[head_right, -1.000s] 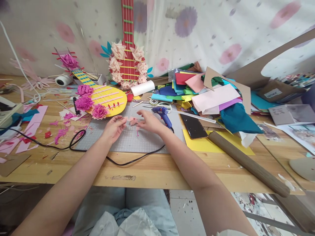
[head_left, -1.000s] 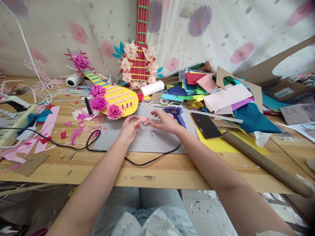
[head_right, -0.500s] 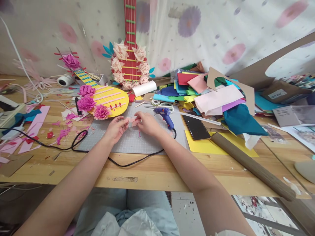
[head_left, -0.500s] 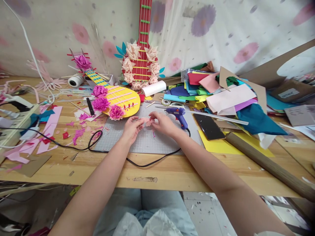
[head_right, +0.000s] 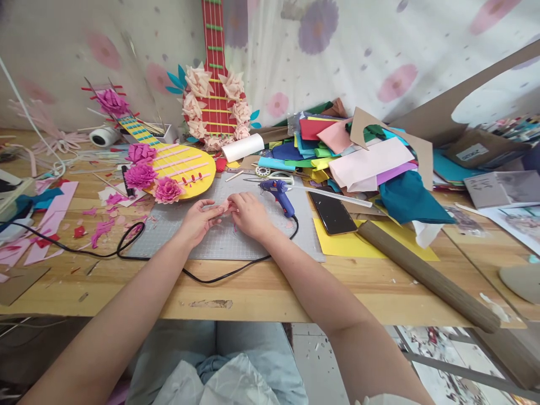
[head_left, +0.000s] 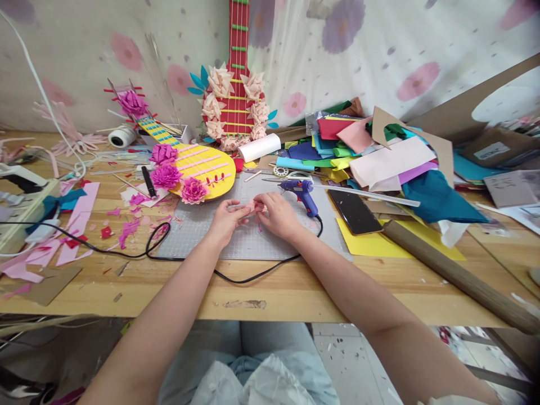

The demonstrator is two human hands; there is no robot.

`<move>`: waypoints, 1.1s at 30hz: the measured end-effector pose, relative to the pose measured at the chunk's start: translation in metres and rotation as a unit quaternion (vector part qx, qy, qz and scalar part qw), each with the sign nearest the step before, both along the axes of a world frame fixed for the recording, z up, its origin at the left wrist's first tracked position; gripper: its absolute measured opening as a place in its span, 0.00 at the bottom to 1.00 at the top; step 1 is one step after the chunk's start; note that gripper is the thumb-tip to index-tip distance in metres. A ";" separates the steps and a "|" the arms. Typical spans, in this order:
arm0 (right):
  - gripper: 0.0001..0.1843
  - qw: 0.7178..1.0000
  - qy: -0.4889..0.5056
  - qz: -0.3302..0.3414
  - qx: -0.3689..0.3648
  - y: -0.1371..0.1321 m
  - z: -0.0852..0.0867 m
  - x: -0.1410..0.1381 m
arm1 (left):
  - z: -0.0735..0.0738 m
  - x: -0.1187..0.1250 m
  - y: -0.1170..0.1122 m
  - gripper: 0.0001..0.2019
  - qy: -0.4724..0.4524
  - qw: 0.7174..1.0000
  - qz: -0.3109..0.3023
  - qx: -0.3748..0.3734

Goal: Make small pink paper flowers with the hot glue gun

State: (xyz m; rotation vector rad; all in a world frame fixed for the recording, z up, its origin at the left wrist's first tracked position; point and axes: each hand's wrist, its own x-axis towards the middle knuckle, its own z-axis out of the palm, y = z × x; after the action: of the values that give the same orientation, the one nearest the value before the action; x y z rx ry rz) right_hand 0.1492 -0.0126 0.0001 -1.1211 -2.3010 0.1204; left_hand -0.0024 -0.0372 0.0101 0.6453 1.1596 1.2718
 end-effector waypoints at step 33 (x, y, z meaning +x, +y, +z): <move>0.12 1.000 0.025 -0.010 -0.005 -0.005 0.005 -0.002 | -0.012 0.001 0.006 0.21 0.107 0.989 0.054 0.090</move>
State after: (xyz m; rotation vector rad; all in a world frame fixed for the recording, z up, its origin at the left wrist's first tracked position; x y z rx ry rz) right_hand 0.1471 -0.0177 0.0047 -1.1323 -2.2476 0.1502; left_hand -0.0015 -0.0313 -0.0021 0.8797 1.2773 1.4372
